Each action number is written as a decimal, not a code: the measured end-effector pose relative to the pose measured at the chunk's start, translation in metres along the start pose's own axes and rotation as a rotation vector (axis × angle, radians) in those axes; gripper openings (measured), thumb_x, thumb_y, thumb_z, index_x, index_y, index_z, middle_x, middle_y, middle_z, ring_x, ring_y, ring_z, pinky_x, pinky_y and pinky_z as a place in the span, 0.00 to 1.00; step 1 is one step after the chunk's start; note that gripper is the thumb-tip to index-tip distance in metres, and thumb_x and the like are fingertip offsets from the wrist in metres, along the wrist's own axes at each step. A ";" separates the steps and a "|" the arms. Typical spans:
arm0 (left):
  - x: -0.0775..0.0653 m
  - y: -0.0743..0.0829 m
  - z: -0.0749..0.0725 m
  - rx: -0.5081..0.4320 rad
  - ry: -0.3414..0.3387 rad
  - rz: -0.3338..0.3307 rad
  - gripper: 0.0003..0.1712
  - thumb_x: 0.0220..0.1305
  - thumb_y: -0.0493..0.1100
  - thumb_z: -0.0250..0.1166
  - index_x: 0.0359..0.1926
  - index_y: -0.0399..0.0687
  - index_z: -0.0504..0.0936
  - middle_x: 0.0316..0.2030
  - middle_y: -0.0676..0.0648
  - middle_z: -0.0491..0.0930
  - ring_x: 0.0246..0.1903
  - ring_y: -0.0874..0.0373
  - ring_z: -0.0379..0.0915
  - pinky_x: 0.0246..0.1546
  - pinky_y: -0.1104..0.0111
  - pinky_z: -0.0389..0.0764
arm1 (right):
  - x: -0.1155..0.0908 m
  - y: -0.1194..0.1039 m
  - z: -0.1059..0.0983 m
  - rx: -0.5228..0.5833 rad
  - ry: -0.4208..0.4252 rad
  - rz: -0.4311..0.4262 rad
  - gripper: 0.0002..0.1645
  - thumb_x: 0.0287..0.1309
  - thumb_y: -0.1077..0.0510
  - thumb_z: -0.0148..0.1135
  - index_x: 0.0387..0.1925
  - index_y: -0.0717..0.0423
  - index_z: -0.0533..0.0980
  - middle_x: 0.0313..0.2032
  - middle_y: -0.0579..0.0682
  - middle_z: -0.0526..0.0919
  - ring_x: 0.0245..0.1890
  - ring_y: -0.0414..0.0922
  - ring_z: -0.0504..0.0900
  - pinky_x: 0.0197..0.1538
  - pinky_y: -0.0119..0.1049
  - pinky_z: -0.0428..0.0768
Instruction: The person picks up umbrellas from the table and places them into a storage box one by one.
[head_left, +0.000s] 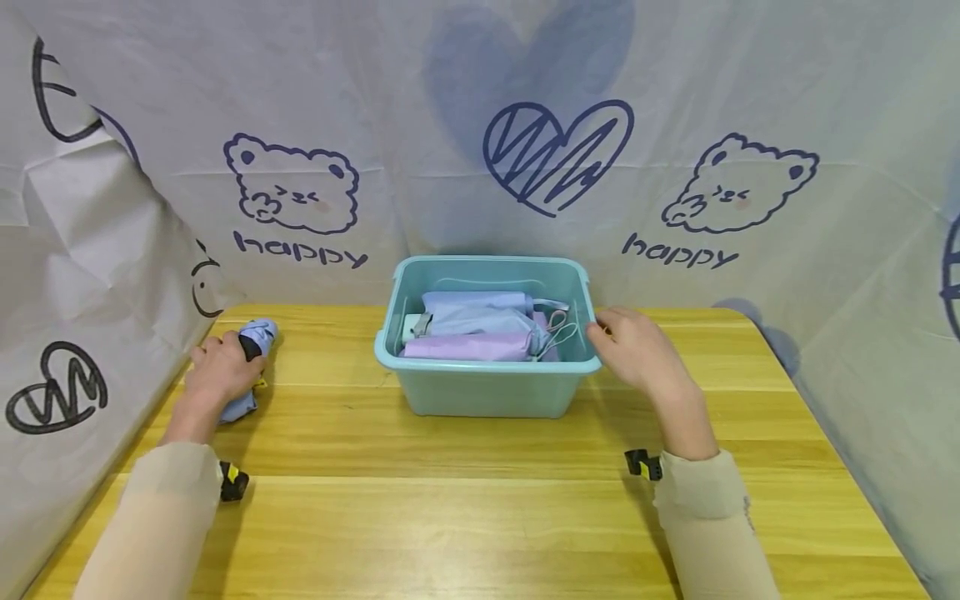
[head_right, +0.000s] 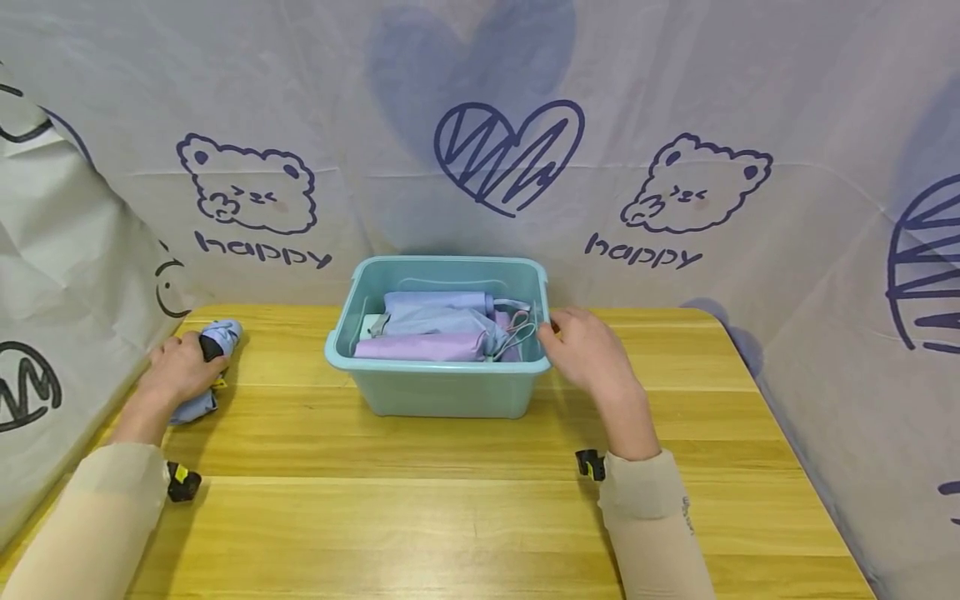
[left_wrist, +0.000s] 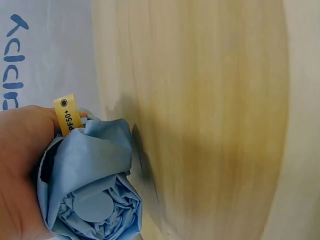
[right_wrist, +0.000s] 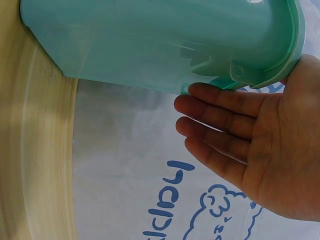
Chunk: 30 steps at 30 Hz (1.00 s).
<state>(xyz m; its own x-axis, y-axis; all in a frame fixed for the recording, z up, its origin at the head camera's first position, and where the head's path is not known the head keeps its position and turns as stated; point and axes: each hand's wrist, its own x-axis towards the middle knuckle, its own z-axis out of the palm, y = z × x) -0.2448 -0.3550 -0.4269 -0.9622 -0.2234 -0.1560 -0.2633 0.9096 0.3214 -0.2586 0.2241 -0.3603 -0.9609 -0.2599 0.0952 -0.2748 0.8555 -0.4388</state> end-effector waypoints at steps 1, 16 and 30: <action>-0.001 0.001 0.000 -0.007 0.008 0.002 0.43 0.75 0.50 0.52 0.70 0.16 0.50 0.62 0.12 0.51 0.61 0.15 0.47 0.52 0.26 0.65 | 0.000 0.000 0.000 -0.001 0.001 0.000 0.25 0.76 0.48 0.43 0.49 0.62 0.80 0.44 0.58 0.81 0.42 0.56 0.76 0.48 0.52 0.76; -0.017 0.026 0.000 -0.171 0.127 0.056 0.44 0.76 0.54 0.52 0.73 0.20 0.52 0.63 0.16 0.56 0.59 0.18 0.53 0.53 0.30 0.67 | 0.000 -0.001 0.000 -0.001 -0.002 0.003 0.23 0.77 0.49 0.44 0.46 0.60 0.80 0.42 0.57 0.80 0.41 0.55 0.75 0.45 0.50 0.76; -0.032 0.055 0.000 -0.423 0.195 0.061 0.48 0.76 0.58 0.53 0.75 0.21 0.50 0.68 0.18 0.57 0.65 0.24 0.58 0.64 0.34 0.64 | -0.001 0.000 0.000 -0.001 0.014 -0.034 0.21 0.76 0.51 0.45 0.43 0.60 0.80 0.41 0.57 0.81 0.40 0.55 0.76 0.44 0.49 0.75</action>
<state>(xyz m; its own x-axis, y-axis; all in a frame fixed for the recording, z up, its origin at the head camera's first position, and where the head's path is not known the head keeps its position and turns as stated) -0.2279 -0.2981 -0.4045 -0.9613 -0.2726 0.0403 -0.1725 0.7092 0.6836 -0.2577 0.2241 -0.3598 -0.9515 -0.2823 0.1220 -0.3069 0.8468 -0.4345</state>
